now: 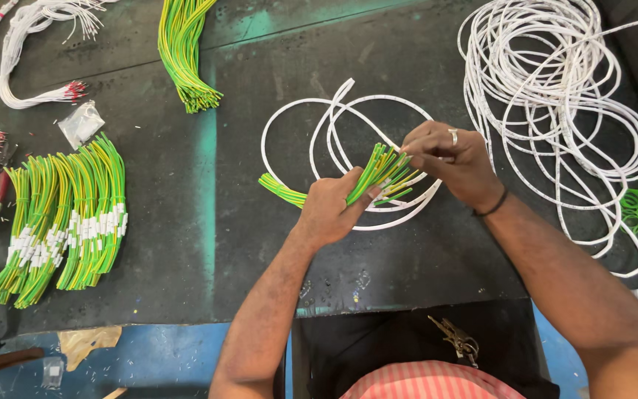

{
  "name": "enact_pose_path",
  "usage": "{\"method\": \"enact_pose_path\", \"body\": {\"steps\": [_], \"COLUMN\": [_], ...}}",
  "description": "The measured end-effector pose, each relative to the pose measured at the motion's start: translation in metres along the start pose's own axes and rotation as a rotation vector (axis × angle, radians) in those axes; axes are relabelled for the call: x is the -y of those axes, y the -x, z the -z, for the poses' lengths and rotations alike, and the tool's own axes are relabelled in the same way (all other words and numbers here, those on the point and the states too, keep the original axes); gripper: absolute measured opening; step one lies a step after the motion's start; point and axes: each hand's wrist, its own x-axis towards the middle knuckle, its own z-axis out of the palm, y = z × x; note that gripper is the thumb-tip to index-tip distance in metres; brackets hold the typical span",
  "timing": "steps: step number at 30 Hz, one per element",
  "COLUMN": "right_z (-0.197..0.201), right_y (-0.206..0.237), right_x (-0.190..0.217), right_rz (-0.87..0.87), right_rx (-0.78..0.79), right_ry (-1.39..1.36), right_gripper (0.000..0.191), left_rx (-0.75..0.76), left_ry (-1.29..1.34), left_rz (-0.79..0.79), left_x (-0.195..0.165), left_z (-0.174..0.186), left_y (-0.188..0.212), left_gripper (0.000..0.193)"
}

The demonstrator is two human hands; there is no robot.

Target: The person gathers a bundle of green and yellow insulated wires, aligns their ends, and wraps a white fastening band around the middle of the bundle by hand. They place the finished bundle with a stack of similar bundles on the workbench and repeat the process with more wires.

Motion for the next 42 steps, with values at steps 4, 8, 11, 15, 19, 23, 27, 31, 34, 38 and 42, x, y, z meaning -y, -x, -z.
{"method": "enact_pose_path", "body": {"steps": [4,8,11,15,19,23,27,31,34,38,42], "right_z": [-0.005,-0.012,-0.011,-0.012,-0.01,-0.003,-0.012,-0.019,-0.016,-0.018,-0.031], "right_y": [0.0,-0.005,-0.006,-0.008,-0.009,-0.009,-0.008,-0.005,-0.006,-0.007,-0.003], "right_x": [0.005,0.004,0.006,0.009,0.011,0.009,0.001,-0.002,0.001,0.007,0.007], "right_rz": [-0.066,-0.283,-0.356,-0.393,-0.361,-0.345,-0.406,-0.402,-0.424,-0.388,-0.37], "right_rx": [0.015,-0.012,0.059,0.124,0.155,0.179,0.11,0.068,0.112,0.097,-0.028], "right_ry": [-0.224,-0.323,-0.297,-0.332,-0.324,-0.32,-0.358,-0.392,-0.381,-0.33,-0.165], "right_gripper": [0.014,0.019,0.017,0.014,0.014,0.012,0.017,0.013,0.014,0.013,0.013], "left_rx": [0.001,0.018,0.023,0.059,0.047,0.03,0.029,0.023,0.021,0.019,0.015], "left_ry": [-0.016,-0.054,-0.09,-0.125,-0.108,-0.057,-0.055,-0.076,-0.075,-0.061,-0.026], "left_rz": [-0.022,-0.021,-0.04,0.011,0.027,0.025,0.006,-0.008,-0.017,-0.001,0.022], "left_x": [-0.002,0.0,0.002,0.004,0.003,0.0,-0.001,0.001,0.002,0.001,0.002], "left_z": [-0.001,-0.004,-0.009,-0.008,-0.008,-0.006,-0.009,-0.01,-0.011,-0.011,-0.008], "left_y": [-0.001,-0.001,-0.001,0.0,-0.001,0.0,-0.001,0.0,0.0,0.001,0.0], "left_gripper": [0.027,0.029,0.031,0.032,0.033,0.032,0.031,0.032,0.032,0.03,0.031]}}
